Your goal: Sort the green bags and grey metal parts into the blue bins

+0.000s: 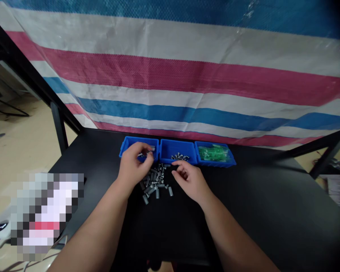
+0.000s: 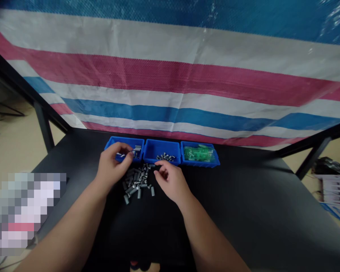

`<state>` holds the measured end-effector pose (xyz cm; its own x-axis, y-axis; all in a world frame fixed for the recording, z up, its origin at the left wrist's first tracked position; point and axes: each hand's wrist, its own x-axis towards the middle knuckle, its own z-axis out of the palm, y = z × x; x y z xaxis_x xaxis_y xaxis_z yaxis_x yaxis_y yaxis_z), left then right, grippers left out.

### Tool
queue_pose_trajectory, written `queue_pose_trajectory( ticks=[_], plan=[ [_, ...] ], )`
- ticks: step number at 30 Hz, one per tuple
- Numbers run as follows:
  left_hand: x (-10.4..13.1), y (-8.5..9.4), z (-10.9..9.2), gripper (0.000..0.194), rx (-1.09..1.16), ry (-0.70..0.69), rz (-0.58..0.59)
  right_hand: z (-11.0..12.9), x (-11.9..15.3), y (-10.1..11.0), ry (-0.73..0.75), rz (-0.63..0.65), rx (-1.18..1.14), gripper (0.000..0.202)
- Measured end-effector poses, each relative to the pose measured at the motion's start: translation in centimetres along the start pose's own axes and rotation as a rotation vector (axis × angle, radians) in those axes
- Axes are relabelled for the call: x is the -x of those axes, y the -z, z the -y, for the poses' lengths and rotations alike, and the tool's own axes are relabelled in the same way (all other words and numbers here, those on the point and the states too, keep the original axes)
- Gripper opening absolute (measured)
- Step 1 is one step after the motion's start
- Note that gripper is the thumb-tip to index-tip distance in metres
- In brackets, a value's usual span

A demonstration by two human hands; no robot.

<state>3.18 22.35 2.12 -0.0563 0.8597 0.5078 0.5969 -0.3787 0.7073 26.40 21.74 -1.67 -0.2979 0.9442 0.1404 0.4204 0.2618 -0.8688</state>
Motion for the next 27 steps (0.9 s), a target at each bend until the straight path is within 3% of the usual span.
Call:
queue_pose_trajectory(
  ticks=[2,8,15,19,21,23,27],
  plan=[
    [-0.4,0.3,0.8,0.008,-0.135,0.111,-0.064,0.0,-0.1,0.0,0.031,0.062,0.213,0.024],
    [-0.7,0.3,1.6,0.012,-0.384,0.21,-0.017,0.7,-0.4,-0.5,0.077,0.183,0.471,0.037],
    [-0.6,0.3,1.8,0.012,-0.338,0.237,-0.082,0.4,-0.7,-0.4,-0.007,0.159,0.492,0.012],
    [-0.6,0.2,1.7,0.011,-0.356,0.251,-0.064,0.7,-0.5,0.1,0.096,0.168,0.41,0.006],
    [-0.6,0.2,1.6,0.011,-0.361,0.252,-0.049,0.8,-0.4,0.3,0.164,0.075,0.301,0.007],
    [-0.6,0.1,1.4,0.011,-0.361,0.252,-0.034,0.5,-0.6,0.5,0.18,-0.108,0.219,0.011],
    [-0.6,0.0,1.0,0.012,-0.376,0.253,-0.002,-0.9,-1.1,0.8,0.079,-0.406,0.166,0.019]
  ],
)
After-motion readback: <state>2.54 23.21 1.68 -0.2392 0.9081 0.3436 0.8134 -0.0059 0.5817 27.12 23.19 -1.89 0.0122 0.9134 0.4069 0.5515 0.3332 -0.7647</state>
